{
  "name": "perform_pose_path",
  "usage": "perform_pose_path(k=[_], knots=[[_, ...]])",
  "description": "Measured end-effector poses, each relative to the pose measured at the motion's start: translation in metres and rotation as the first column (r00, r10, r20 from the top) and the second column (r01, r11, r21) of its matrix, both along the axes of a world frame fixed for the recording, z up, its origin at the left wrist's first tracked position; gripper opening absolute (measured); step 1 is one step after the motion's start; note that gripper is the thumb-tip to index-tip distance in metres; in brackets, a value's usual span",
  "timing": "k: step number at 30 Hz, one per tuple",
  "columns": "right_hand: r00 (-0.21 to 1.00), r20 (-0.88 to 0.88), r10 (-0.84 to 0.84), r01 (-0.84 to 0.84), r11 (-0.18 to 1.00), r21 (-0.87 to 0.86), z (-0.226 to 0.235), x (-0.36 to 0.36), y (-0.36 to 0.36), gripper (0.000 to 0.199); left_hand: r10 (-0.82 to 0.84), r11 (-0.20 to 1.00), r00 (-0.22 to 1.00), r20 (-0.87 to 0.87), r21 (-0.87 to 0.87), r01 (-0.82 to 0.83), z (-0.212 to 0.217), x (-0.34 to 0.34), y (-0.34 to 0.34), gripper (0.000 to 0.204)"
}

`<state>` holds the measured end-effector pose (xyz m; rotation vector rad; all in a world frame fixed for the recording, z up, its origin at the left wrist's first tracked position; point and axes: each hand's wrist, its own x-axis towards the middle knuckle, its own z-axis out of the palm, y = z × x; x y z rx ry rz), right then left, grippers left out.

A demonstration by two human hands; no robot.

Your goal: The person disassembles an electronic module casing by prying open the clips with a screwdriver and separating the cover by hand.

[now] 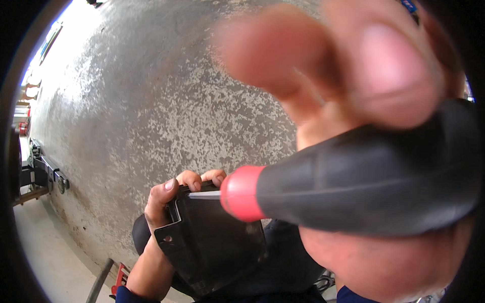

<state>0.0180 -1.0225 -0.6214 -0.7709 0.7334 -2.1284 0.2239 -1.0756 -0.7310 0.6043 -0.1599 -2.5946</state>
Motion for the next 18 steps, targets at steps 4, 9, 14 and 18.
perform_pose_path(k=[4,9,14,18], knots=[[1.0,-0.03,-0.006,0.007,1.0,0.012,0.007,0.002,0.001,0.017,-0.116,0.957,0.987,0.113,-0.253,0.142,-0.004,-0.004,0.003,0.037],[0.966,-0.146,0.214,-0.201,0.974,0.099,0.02,0.002,0.001,0.023,-0.004,0.999,0.998,-0.057,-0.054,0.001,-0.009,-0.006,-0.001,0.039],[0.706,-0.297,0.642,-0.682,0.73,-0.042,0.005,-0.021,-0.032,0.033,-0.138,0.99,0.989,0.043,-0.017,0.139,-0.014,-0.006,0.005,0.041],[0.795,-0.28,0.538,-0.559,0.829,0.008,0.015,-0.033,-0.011,0.009,-0.17,0.985,0.985,-0.002,-0.008,0.17,-0.007,-0.009,0.004,0.04]])
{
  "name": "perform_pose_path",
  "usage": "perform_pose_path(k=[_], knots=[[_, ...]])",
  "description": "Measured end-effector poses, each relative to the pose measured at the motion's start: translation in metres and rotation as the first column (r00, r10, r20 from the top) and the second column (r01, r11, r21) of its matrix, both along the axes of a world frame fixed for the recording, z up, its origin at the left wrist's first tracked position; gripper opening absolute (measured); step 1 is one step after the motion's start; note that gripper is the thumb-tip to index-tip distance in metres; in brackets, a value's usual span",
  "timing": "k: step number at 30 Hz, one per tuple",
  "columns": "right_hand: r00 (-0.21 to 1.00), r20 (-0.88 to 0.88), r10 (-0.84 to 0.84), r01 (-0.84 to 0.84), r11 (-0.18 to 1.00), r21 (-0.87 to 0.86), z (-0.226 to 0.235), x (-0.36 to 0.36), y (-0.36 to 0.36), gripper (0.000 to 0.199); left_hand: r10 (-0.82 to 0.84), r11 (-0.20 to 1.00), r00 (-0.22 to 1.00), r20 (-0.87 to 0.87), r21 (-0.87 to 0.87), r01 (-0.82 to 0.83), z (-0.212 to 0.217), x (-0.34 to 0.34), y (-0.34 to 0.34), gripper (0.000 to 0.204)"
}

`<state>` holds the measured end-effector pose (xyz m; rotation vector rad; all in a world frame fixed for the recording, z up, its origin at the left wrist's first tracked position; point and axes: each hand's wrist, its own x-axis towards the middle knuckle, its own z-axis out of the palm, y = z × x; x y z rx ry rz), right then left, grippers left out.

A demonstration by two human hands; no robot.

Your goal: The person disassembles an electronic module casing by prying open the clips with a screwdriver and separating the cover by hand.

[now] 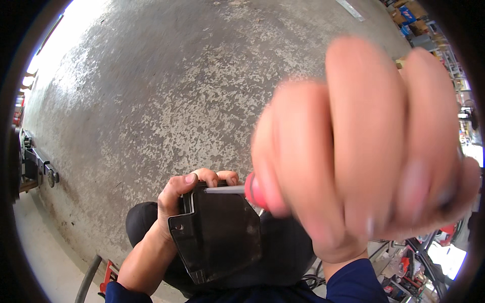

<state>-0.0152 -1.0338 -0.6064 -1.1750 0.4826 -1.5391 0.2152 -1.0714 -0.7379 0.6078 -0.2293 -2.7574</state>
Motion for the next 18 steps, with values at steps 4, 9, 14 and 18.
perform_pose_path(k=[4,9,14,18], knots=[[0.708,0.009,-0.706,0.705,0.707,0.064,-0.006,0.049,0.005,0.021,0.122,0.982,0.989,0.083,-0.157,-0.108,-0.006,0.004,-0.006,0.039],[0.727,0.158,-0.668,0.653,0.744,0.144,-0.004,0.042,0.023,0.015,0.255,0.827,0.962,0.101,-0.539,-0.163,-0.006,0.0,-0.008,0.035],[0.789,0.211,-0.577,0.569,0.816,0.106,-0.003,0.041,0.015,0.005,0.292,0.849,0.956,0.003,-0.462,-0.258,-0.006,0.005,-0.018,0.038],[0.921,0.243,-0.306,0.322,0.946,-0.03,-0.004,0.028,0.004,0.017,0.202,0.903,0.979,0.04,-0.396,-0.17,-0.011,0.004,-0.014,0.038]])
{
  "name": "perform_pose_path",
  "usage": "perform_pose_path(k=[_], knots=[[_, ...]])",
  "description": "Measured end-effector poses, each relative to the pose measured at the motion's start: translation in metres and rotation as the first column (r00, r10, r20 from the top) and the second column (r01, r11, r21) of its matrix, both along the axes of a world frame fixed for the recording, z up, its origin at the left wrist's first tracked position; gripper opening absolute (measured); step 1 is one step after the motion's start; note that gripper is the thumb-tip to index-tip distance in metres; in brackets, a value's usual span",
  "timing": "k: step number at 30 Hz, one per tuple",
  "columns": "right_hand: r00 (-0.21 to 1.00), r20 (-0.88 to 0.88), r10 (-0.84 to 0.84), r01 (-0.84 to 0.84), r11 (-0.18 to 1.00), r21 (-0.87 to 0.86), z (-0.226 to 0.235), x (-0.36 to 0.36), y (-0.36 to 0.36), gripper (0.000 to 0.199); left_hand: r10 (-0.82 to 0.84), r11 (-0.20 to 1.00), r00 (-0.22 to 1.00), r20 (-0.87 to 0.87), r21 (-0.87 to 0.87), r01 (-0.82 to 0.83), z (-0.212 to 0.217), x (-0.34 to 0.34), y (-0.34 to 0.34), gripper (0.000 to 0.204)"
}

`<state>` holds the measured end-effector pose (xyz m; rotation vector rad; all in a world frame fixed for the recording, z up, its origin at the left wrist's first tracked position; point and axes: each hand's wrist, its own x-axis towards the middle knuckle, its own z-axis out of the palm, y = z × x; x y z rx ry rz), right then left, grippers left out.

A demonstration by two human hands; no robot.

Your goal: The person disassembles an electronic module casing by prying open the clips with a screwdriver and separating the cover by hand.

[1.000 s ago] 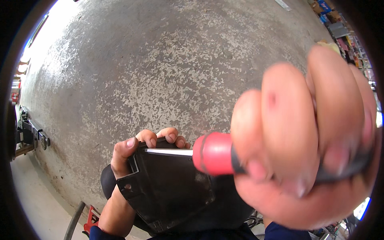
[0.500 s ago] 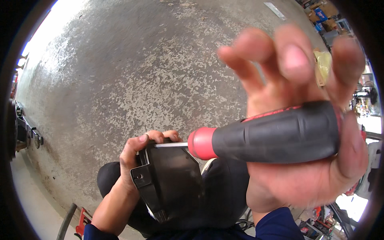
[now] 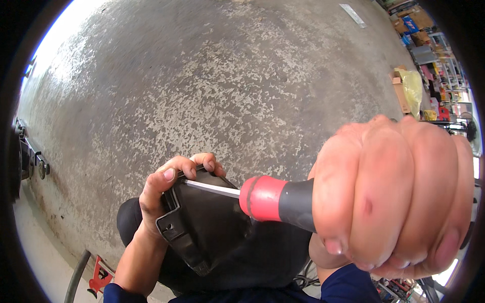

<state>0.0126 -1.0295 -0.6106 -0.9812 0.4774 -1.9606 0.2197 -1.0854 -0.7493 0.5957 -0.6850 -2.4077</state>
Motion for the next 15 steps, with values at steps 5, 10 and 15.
perform_pose_path(k=[5,10,15], knots=[[0.919,0.058,0.391,-0.386,0.919,-0.079,0.005,-0.013,-0.008,0.027,-0.151,0.987,0.985,0.078,-0.045,0.155,0.0,0.005,0.001,0.041],[0.813,-0.495,-0.305,0.375,0.926,0.046,0.004,0.006,0.004,0.045,-0.103,0.993,0.992,-0.071,0.052,0.106,0.008,0.009,-0.006,0.037],[0.282,-0.865,0.415,0.667,0.563,0.488,0.041,-0.034,0.065,0.071,-0.061,0.915,0.976,0.209,-0.379,0.138,0.007,0.012,-0.004,0.026]])
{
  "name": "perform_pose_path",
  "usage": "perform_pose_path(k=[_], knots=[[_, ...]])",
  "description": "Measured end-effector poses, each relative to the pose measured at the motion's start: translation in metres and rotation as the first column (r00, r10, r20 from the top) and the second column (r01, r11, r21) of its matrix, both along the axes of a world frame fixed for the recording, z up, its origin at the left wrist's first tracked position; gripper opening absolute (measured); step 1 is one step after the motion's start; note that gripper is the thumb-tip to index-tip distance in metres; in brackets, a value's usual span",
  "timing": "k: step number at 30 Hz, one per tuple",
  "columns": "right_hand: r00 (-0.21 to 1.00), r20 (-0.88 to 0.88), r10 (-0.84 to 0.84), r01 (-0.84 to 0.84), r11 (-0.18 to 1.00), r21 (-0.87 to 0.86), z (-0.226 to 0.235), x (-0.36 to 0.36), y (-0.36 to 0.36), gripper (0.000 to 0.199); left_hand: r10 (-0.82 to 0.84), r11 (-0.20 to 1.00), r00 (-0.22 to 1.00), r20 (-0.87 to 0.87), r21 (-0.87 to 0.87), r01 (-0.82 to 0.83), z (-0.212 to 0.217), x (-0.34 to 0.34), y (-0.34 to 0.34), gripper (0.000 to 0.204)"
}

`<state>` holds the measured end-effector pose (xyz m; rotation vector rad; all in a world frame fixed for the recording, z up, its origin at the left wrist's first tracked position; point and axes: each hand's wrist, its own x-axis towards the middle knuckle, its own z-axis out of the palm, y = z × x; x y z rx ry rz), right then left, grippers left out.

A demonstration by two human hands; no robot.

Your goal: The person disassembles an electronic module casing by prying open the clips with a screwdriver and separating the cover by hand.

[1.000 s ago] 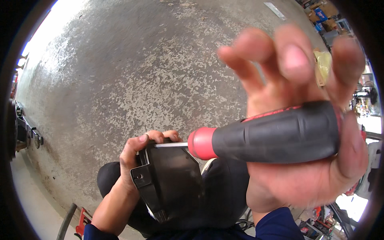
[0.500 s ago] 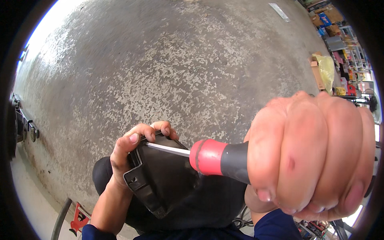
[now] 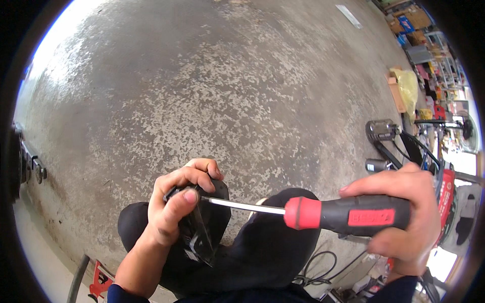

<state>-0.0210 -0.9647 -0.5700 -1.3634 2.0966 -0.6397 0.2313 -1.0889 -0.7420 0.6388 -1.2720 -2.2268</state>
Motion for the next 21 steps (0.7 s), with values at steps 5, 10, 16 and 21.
perform_pose_path(k=[5,10,16,21], knots=[[0.784,0.599,-0.163,-0.29,0.757,0.586,-0.002,-0.042,0.019,0.05,-0.072,0.956,0.988,-0.134,-0.293,0.029,0.004,-0.001,0.02,0.035],[0.668,0.735,-0.114,-0.516,0.641,0.568,-0.008,-0.021,0.048,0.05,-0.103,0.946,0.991,-0.08,-0.315,0.073,-0.012,0.023,0.064,0.062],[0.618,0.776,-0.127,-0.455,0.747,0.485,-0.04,-0.01,0.078,0.048,-0.078,0.96,0.997,0.028,-0.266,0.083,-0.021,0.03,0.082,0.048],[0.712,0.698,0.073,-0.418,0.843,0.338,-0.051,0.009,0.08,0.049,-0.054,0.975,0.996,0.071,-0.213,0.068,-0.023,0.042,0.081,0.049]])
